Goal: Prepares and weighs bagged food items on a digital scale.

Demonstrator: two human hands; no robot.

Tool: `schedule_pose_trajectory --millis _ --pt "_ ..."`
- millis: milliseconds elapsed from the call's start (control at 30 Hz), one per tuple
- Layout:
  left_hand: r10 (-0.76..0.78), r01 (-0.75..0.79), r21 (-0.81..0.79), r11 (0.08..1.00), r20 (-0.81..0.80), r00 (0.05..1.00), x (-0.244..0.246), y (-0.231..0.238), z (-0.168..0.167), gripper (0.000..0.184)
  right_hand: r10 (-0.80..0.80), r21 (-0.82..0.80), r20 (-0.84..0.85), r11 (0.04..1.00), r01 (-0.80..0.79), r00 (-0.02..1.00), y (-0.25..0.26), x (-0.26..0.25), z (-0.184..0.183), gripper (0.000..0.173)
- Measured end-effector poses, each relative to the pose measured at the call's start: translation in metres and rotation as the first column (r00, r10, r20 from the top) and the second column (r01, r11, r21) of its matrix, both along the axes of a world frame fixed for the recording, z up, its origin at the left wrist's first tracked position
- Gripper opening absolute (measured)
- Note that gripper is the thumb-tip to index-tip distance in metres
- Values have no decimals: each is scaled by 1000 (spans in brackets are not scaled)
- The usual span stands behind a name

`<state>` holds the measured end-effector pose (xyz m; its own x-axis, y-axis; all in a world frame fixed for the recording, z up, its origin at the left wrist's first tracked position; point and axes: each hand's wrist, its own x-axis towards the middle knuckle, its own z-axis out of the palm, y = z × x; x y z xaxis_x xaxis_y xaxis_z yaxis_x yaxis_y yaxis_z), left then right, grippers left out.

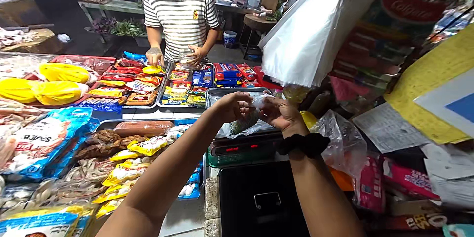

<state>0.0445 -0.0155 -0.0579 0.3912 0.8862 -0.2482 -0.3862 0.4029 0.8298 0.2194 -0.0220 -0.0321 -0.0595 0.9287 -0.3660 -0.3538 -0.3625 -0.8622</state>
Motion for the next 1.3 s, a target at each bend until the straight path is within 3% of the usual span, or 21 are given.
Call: schedule_pose_trajectory --millis 100,167,233,367,433,467,500,533,600,633,700,767,800,833,967,1067,1133,1200,1300 --pt "-77 79 168 983 -16 997 -1 -36 20 5 80 111 -123 992 -66 989 -41 14 18 27" --pt "-114 113 196 974 -8 994 2 -66 24 9 161 225 -145 966 -126 976 -70 26 18 27" --pt "-87 83 139 987 20 996 13 -96 18 12 203 297 -115 941 -161 972 -97 36 8 28" --pt "80 -58 -140 988 160 984 44 -152 -18 14 46 209 -40 977 -36 998 -138 43 -28 26" --pt "156 -90 -280 956 224 962 58 -174 -42 15 31 216 116 975 -56 993 -158 55 -55 21" --pt "182 -101 -330 938 225 957 63 -182 -55 15 8 283 291 954 -94 957 -169 61 -70 16" --pt "191 -104 -354 929 220 957 68 -189 -67 15 -70 380 525 911 -160 848 -179 65 -83 15" --pt "188 -107 -348 931 208 960 72 -197 -77 13 -187 448 725 859 -248 662 -190 66 -93 18" --pt "147 -109 -228 967 157 977 74 -209 -88 11 -393 519 846 765 -383 361 -206 62 -109 23" --pt "124 -115 -99 988 95 988 71 -213 -91 11 -384 483 873 766 -424 299 -212 59 -110 25" --pt "140 -82 336 938 -154 978 63 -214 -104 29 -274 394 911 799 -454 308 -221 58 -106 27" --pt "256 117 665 738 -436 862 57 -209 -124 80 -278 436 884 782 -445 377 -221 62 -107 29" --pt "267 212 714 668 -495 827 60 -206 -136 97 -285 458 867 779 -429 408 -220 65 -108 31" --pt "263 246 740 626 -498 827 68 -204 -150 101 -274 462 856 786 -411 439 -220 67 -108 32" --pt "368 54 842 536 -291 883 105 -199 -180 68 -271 495 801 801 -337 534 -234 75 -111 32" --pt "237 158 832 532 -325 916 114 -206 -152 69 -338 577 747 758 -305 573 -258 95 -100 20" --pt "147 281 818 502 -400 905 123 -221 -131 65 -468 656 718 703 -275 516 -286 110 -87 13" --pt "65 378 799 467 -457 887 136 -236 -118 58 -638 735 678 604 -309 365 -319 123 -72 9" --pt "-94 444 795 414 -448 889 167 -269 -120 53 -672 661 708 523 -538 216 -376 143 -60 14"
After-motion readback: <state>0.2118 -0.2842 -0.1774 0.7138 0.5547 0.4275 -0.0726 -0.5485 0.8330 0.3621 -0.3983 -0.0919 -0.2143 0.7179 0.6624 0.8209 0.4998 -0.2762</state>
